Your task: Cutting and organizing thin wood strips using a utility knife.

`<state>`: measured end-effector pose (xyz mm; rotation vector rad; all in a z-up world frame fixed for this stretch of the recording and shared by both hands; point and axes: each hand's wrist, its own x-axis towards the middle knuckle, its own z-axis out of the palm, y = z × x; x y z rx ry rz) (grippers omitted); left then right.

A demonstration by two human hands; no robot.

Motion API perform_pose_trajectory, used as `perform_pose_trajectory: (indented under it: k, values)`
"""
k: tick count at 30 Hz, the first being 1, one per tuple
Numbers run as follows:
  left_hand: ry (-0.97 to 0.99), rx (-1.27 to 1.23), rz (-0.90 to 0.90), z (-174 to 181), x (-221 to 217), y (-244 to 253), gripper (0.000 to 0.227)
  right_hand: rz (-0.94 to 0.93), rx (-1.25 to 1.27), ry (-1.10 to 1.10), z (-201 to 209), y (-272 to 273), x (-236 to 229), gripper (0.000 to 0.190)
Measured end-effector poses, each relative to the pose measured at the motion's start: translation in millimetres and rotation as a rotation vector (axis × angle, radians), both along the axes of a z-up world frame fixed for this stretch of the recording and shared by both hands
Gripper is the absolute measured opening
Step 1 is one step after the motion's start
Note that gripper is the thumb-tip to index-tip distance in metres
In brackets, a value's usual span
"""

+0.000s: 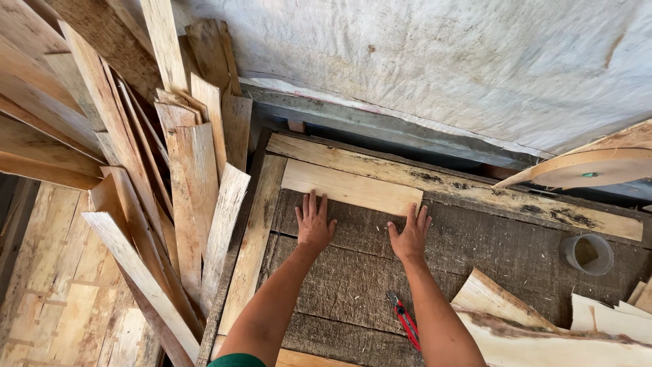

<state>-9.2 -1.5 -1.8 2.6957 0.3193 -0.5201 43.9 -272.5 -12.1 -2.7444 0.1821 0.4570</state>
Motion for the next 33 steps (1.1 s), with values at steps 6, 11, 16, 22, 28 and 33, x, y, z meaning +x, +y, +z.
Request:
perform_pose_trajectory:
  k: [6,11,16,22,28,33]
  values:
    - [0.009,-0.027,-0.003,4,-26,-5,0.087,-0.004,0.036,-0.071,-3,-7,-22,0.102]
    - [0.017,-0.029,-0.043,-6,-54,-13,0.089,0.061,0.005,-0.070,2,-2,-55,0.099]
    - [-0.018,-0.083,-0.064,2,-97,-23,0.091,0.179,-0.128,-0.111,5,2,-97,0.092]
    - [-0.010,-0.099,-0.129,1,-149,-45,0.089,0.285,-0.042,-0.084,15,22,-167,0.077]
    - [-0.003,-0.112,-0.227,9,-183,-55,0.093,0.278,0.051,-0.149,14,22,-219,0.070]
    - [-0.022,-0.080,-0.254,3,-188,-51,0.100,0.236,0.120,-0.341,15,-8,-243,0.067]
